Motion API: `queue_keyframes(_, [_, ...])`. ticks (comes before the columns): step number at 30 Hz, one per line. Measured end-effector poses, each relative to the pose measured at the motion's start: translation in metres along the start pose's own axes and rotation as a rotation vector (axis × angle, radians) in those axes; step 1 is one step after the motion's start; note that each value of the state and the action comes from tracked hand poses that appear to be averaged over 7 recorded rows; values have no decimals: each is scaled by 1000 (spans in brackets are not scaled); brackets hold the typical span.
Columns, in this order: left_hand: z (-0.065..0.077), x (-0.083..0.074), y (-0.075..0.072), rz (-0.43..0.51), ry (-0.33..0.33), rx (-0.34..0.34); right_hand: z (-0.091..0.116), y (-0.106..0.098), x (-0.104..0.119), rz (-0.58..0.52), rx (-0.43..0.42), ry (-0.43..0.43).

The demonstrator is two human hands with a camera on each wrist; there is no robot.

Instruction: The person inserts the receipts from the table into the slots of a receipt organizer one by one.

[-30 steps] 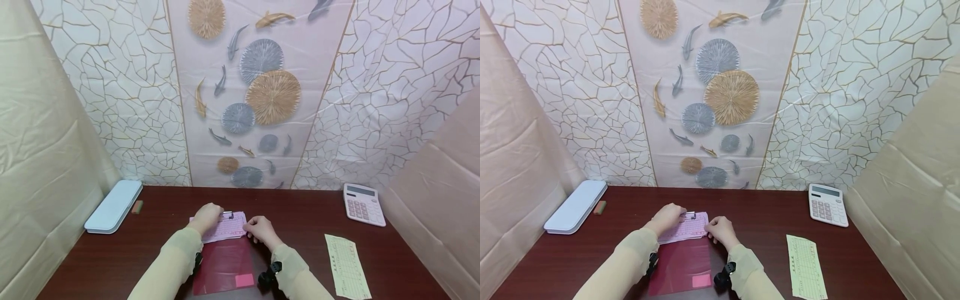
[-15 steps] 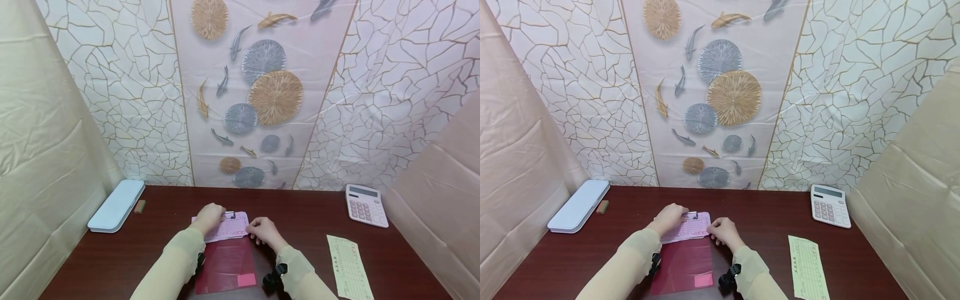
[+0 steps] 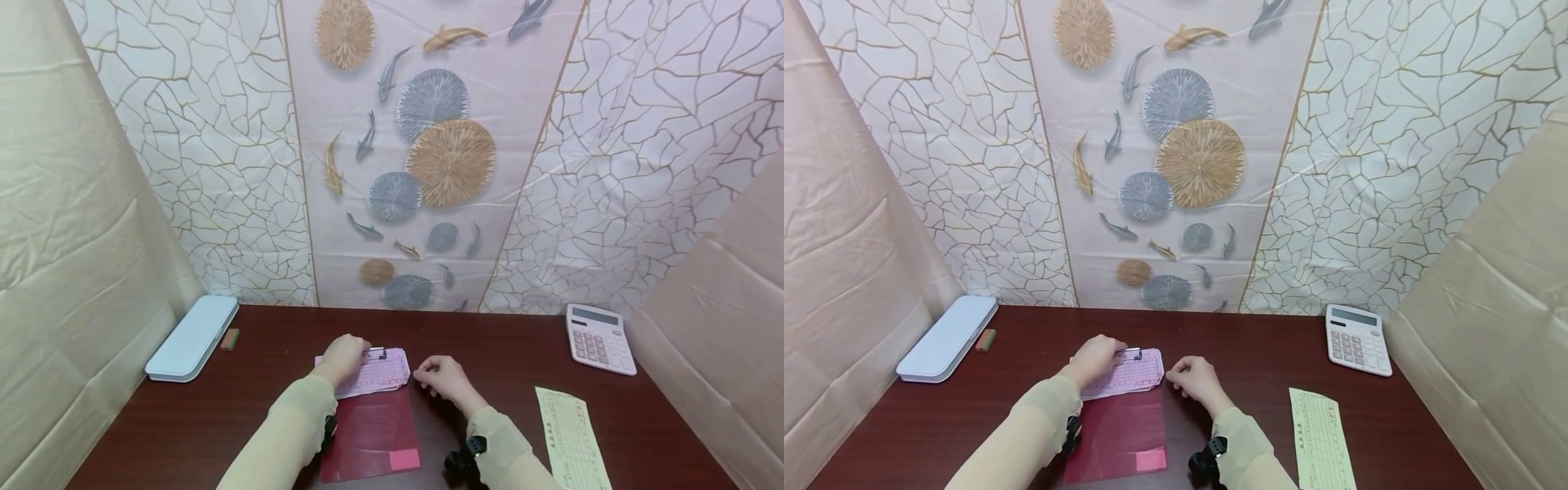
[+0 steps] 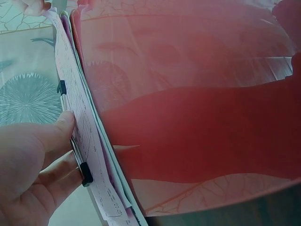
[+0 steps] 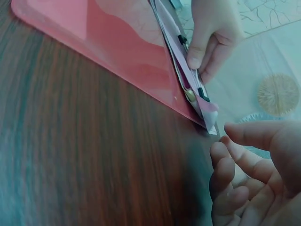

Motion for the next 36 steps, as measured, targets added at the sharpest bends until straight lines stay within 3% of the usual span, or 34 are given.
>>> queue_keyframes(11, [2,-3,-3,-2,66,-34,6,-25,-10,65,-39,-8])
queue_keyframes(20, [2,-2,-2,-4,28,-19,15,-46,-29,87,-64,18])
queue_keyframes(36, [4,-1,-3,29,-29,-3,38,-104,-66,181,-87,21])
Point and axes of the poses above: each hand's wrist, its own z-axis away from the middle knuckle, its own y-axis out of the palm, x = y × z, the point moved 9 cm from there along -z, towards the middle knuckle, and after that the axes turned 14 degrees about z, right-handed, at the moved point
